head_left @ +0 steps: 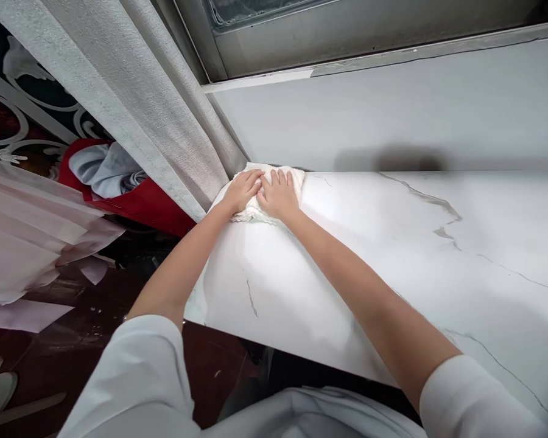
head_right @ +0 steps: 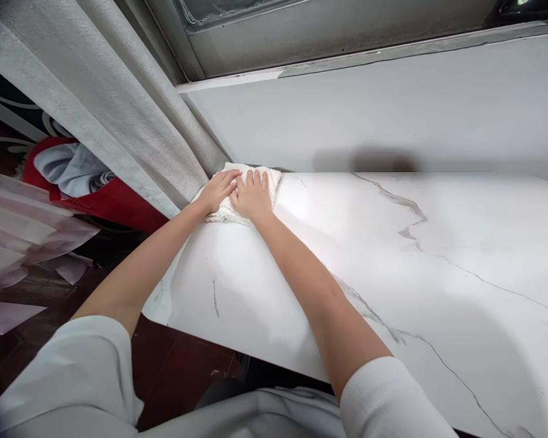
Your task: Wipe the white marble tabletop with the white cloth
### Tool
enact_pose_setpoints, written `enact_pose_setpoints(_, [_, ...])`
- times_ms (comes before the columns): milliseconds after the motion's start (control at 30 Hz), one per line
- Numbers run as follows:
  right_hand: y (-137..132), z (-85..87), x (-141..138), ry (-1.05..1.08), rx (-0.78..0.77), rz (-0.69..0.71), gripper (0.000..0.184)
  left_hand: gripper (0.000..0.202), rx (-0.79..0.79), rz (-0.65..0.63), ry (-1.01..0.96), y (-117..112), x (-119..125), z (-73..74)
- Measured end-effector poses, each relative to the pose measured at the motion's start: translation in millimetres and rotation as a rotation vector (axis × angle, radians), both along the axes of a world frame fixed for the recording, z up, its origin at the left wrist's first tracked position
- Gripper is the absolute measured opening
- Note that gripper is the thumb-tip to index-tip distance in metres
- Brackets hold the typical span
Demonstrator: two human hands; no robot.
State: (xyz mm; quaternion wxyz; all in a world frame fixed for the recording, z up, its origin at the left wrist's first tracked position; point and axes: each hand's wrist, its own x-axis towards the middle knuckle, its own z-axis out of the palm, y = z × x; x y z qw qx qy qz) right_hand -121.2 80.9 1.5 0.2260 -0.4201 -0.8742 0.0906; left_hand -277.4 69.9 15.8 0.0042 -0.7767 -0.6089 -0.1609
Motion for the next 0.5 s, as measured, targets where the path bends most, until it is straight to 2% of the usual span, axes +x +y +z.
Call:
enact_pose_setpoints(100, [-20, 1.1, 5, 0.003, 0.015, 0.003, 0.055, 0.047, 0.000, -0.005, 0.012, -17, 2, -1.3])
enact_pose_setpoints(200, [-45, 0.1, 14, -0.003, 0.046, 0.028, 0.054, 0.047, -0.006, -0.002, 0.016, -45, 9, -2.2])
enact_pose_setpoints(500, [-136, 0.9, 66, 0.021, 0.086, 0.218, 0.057, 0.048, -0.005, 0.115, 0.044, -163, 60, 3.0])
